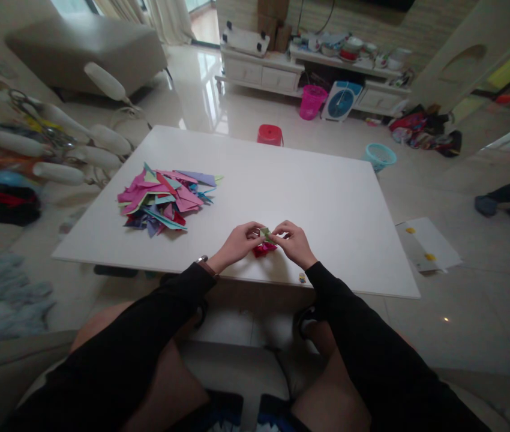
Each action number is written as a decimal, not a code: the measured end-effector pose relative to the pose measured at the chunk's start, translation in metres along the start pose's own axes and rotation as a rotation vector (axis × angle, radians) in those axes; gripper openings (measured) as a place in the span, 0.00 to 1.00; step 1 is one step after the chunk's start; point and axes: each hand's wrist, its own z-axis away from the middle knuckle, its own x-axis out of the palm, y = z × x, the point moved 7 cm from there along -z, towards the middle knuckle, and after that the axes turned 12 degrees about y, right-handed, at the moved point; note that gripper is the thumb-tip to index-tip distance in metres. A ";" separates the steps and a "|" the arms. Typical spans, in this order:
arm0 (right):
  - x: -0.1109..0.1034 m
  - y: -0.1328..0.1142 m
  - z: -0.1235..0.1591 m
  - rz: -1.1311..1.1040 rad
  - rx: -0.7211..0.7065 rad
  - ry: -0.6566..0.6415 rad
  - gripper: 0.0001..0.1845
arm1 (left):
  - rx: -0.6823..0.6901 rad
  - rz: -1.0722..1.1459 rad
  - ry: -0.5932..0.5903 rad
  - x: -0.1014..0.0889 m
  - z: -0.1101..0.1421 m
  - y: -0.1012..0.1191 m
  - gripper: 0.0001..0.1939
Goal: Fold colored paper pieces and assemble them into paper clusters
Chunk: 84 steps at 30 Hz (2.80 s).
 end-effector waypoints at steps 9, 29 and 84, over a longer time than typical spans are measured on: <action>0.002 -0.021 0.007 0.221 -0.254 0.030 0.07 | 0.063 -0.125 0.035 -0.004 0.003 0.010 0.13; -0.030 -0.021 -0.005 0.574 -0.364 0.205 0.08 | -0.029 -0.059 0.110 -0.021 -0.011 -0.002 0.21; -0.009 0.022 -0.011 0.799 -0.207 -0.114 0.07 | -0.596 -1.244 0.232 -0.203 -0.016 -0.063 0.31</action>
